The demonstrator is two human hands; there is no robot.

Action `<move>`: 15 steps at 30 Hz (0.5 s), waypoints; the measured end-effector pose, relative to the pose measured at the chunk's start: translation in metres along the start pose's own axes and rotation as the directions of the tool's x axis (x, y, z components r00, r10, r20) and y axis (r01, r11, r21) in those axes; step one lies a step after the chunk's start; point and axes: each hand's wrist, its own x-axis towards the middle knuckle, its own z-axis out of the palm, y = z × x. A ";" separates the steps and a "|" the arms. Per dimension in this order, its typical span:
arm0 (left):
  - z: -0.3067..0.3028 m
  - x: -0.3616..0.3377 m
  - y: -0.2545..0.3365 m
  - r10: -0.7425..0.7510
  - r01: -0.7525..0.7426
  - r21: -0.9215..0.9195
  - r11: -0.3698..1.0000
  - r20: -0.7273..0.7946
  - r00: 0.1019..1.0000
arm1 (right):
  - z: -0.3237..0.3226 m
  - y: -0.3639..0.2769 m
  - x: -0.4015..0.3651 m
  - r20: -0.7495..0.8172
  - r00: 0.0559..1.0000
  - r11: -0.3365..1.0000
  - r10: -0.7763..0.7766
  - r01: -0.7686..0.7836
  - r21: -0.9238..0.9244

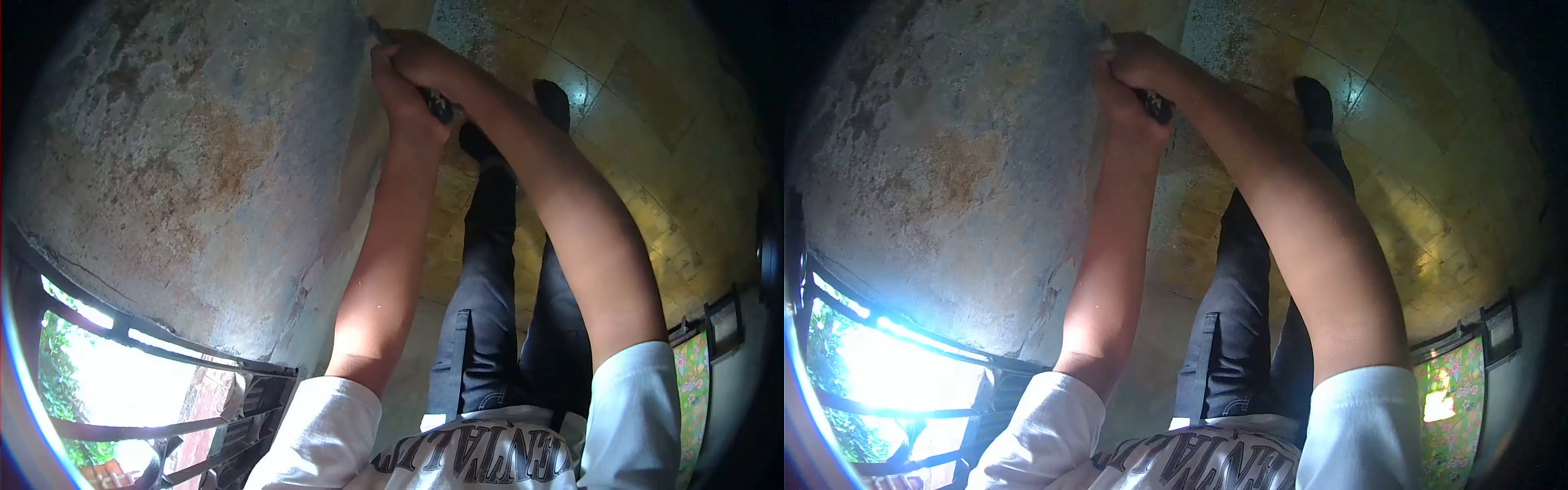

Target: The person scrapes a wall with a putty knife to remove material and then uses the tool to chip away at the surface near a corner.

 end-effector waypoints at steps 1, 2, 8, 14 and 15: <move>-0.004 -0.006 0.000 0.005 -0.005 0.009 1.000 -0.009 1.000 | 0.000 -0.006 -0.014 0.025 0.998 0.998 0.049 -0.050 0.048; -0.006 -0.011 -0.001 0.008 -0.008 0.001 1.000 -0.019 1.000 | 0.005 -0.004 -0.017 -0.030 0.999 0.999 -0.017 0.018 0.033; -0.018 -0.030 0.007 0.008 -0.008 -0.012 1.000 -0.001 1.000 | 0.024 -0.012 -0.034 -0.090 0.990 0.994 -0.108 0.108 0.001; -0.023 -0.019 0.007 -0.044 0.044 -0.049 0.998 -0.008 0.999 | 0.022 -0.014 -0.031 -0.066 0.996 0.998 -0.065 0.066 0.014; -0.024 -0.020 0.007 -0.042 0.042 -0.048 0.998 0.003 0.999 | 0.024 -0.013 -0.031 -0.088 0.994 0.997 -0.067 0.069 0.028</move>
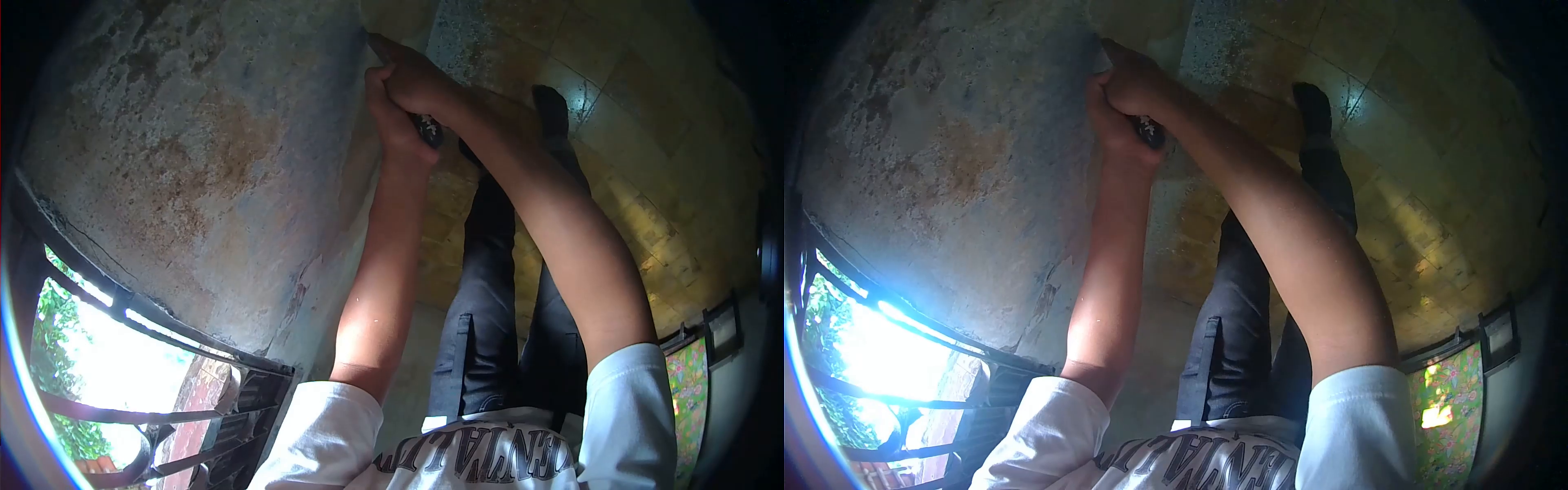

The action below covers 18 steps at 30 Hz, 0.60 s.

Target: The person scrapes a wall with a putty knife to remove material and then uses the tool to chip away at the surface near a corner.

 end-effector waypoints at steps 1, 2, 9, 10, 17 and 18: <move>0.000 0.000 0.000 0.003 -0.003 0.001 1.000 0.012 1.000 | 0.002 0.000 0.000 -0.022 1.000 1.000 -0.004 0.004 0.014; 0.001 0.001 0.002 0.001 -0.001 0.001 1.000 0.014 1.000 | 0.003 -0.001 0.002 -0.020 1.000 1.000 0.012 -0.012 -0.014; 0.017 0.003 0.001 0.008 -0.007 -0.061 0.998 0.013 1.000 | -0.012 -0.009 0.009 0.016 1.000 0.995 -0.008 0.010 -0.096; 0.019 0.002 0.000 -0.002 0.001 -0.070 0.998 -0.018 1.000 | -0.013 -0.006 0.010 0.028 1.000 0.994 -0.012 0.015 -0.107; 0.019 -0.001 0.006 0.060 -0.060 -0.004 0.998 -0.010 0.998 | -0.005 -0.013 0.006 -0.032 0.999 0.992 0.003 -0.007 -0.126; 0.020 -0.002 0.009 0.054 -0.054 -0.003 0.999 -0.028 0.998 | -0.003 -0.012 0.008 -0.030 1.000 0.991 -0.008 0.004 -0.135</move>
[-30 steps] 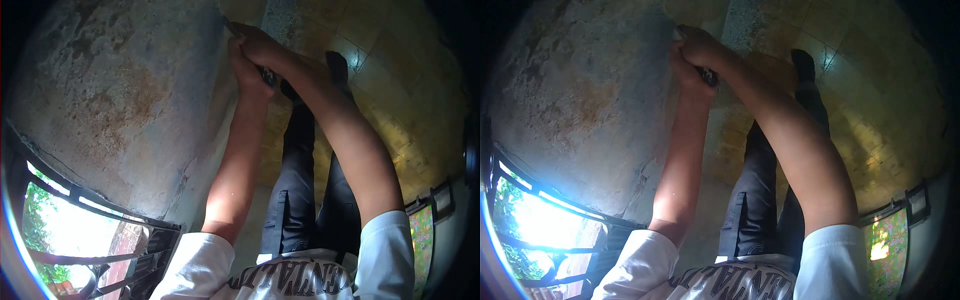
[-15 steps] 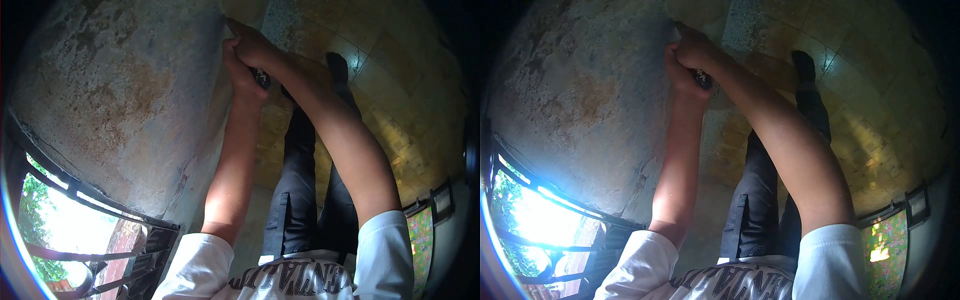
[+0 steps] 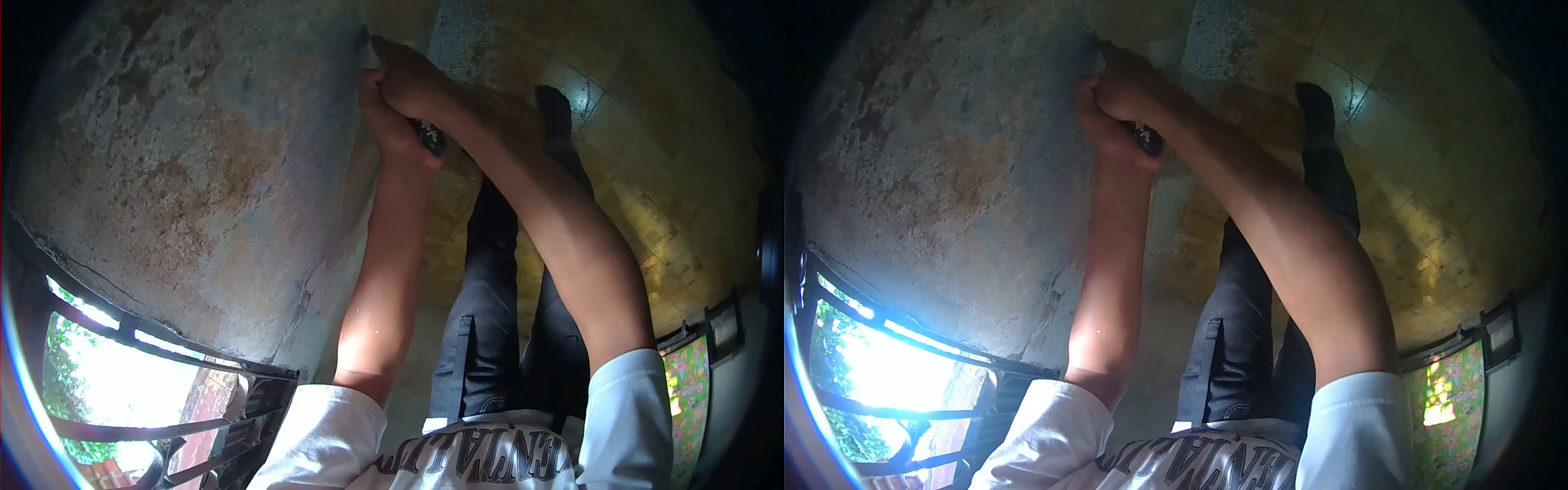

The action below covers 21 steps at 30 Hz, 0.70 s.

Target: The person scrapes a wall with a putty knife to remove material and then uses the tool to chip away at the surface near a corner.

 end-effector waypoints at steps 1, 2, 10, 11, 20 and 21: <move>-0.002 -0.001 0.001 -0.015 0.015 0.000 1.000 -0.014 1.000 | 0.002 0.001 0.001 -0.006 1.000 1.000 -0.006 0.005 -0.012; -0.005 0.006 0.000 -0.008 0.008 0.027 1.000 -0.004 1.000 | -0.001 0.002 0.005 0.004 0.999 0.999 0.043 -0.043 0.021; 0.005 -0.004 -0.002 0.027 -0.026 -0.030 0.999 0.050 0.998 | -0.005 0.000 0.002 0.039 0.999 1.000 0.005 -0.005 0.003; 0.004 0.001 -0.003 -0.001 0.003 -0.038 0.999 0.045 0.999 | -0.010 -0.002 0.004 0.067 0.998 1.000 0.012 -0.012 -0.003; 0.000 0.003 0.003 -0.030 0.030 0.008 1.000 0.060 0.998 | -0.001 -0.004 0.007 0.022 0.999 0.999 0.029 -0.029 -0.021; 0.003 0.011 0.005 -0.041 0.039 0.048 0.998 0.051 0.998 | -0.011 -0.005 0.015 0.062 0.996 0.998 0.067 -0.066 -0.009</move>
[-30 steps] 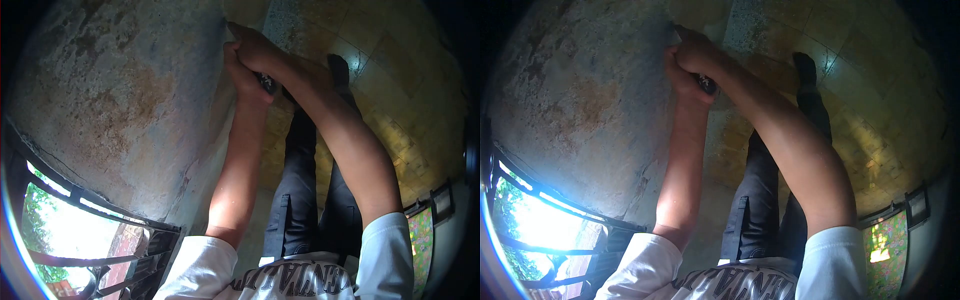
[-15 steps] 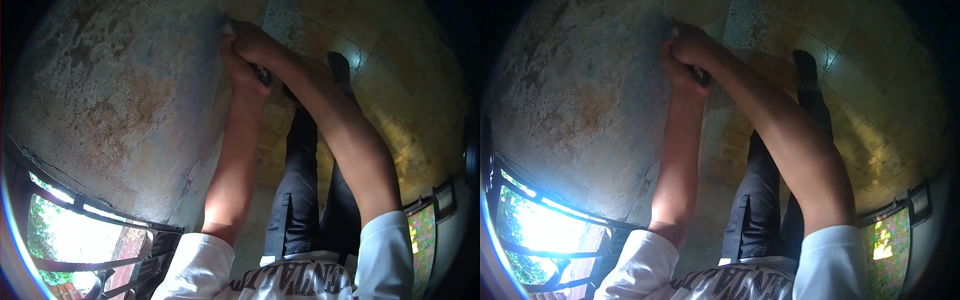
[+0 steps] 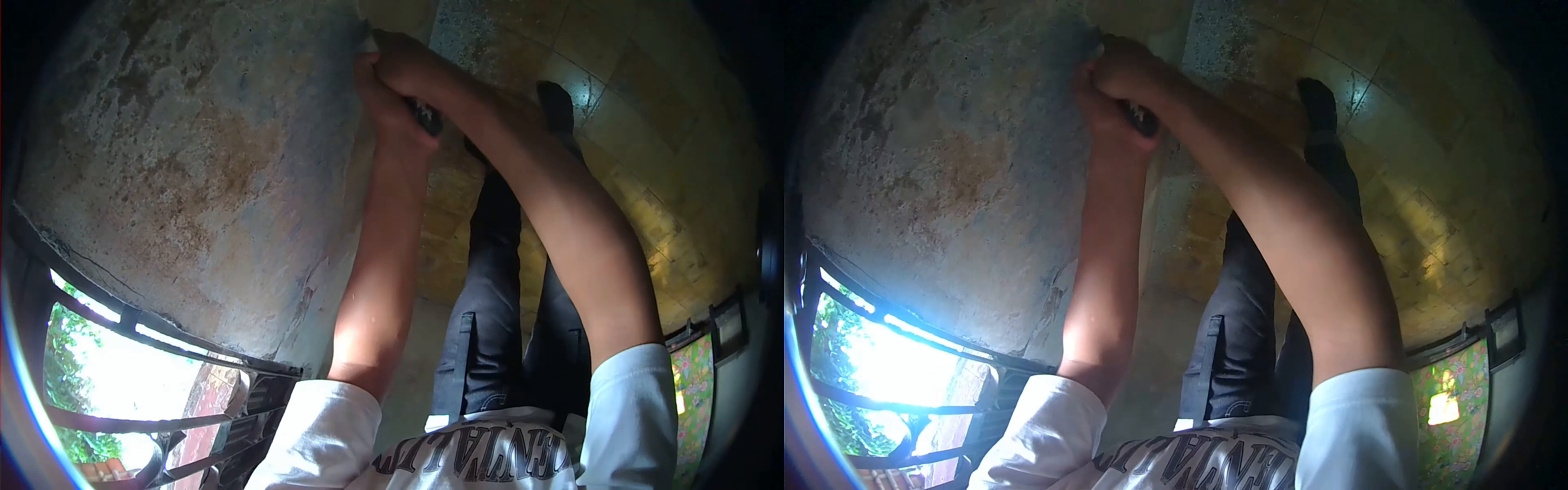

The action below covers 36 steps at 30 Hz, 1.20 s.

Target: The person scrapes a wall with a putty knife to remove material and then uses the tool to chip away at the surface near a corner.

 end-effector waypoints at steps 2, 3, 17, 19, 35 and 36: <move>0.000 0.005 0.000 -0.005 0.005 0.016 1.000 0.002 1.000 | -0.007 -0.002 0.001 0.044 0.999 1.000 0.018 -0.018 -0.008; 0.003 0.003 -0.001 0.003 -0.003 -0.010 1.000 0.007 1.000 | -0.008 -0.001 0.002 0.054 0.999 1.000 0.001 0.001 -0.028; -0.001 -0.008 0.001 0.021 0.001 -0.167 0.986 0.132 0.991 | 0.011 0.001 -0.008 -0.114 0.977 0.980 -0.181 0.169 -0.108; -0.003 0.005 0.004 -0.012 0.038 -0.166 0.985 0.154 0.988 | -0.015 -0.017 -0.010 0.097 0.988 0.979 -0.116 0.130 -0.158; 0.008 -0.004 0.006 0.040 -0.027 -0.111 0.993 0.110 0.993 | -0.015 -0.022 -0.007 0.100 0.993 0.973 -0.065 0.085 -0.213; 0.005 0.007 0.008 0.016 -0.007 -0.075 0.997 0.123 0.992 | -0.013 -0.017 0.003 0.097 0.994 0.974 -0.057 0.076 -0.215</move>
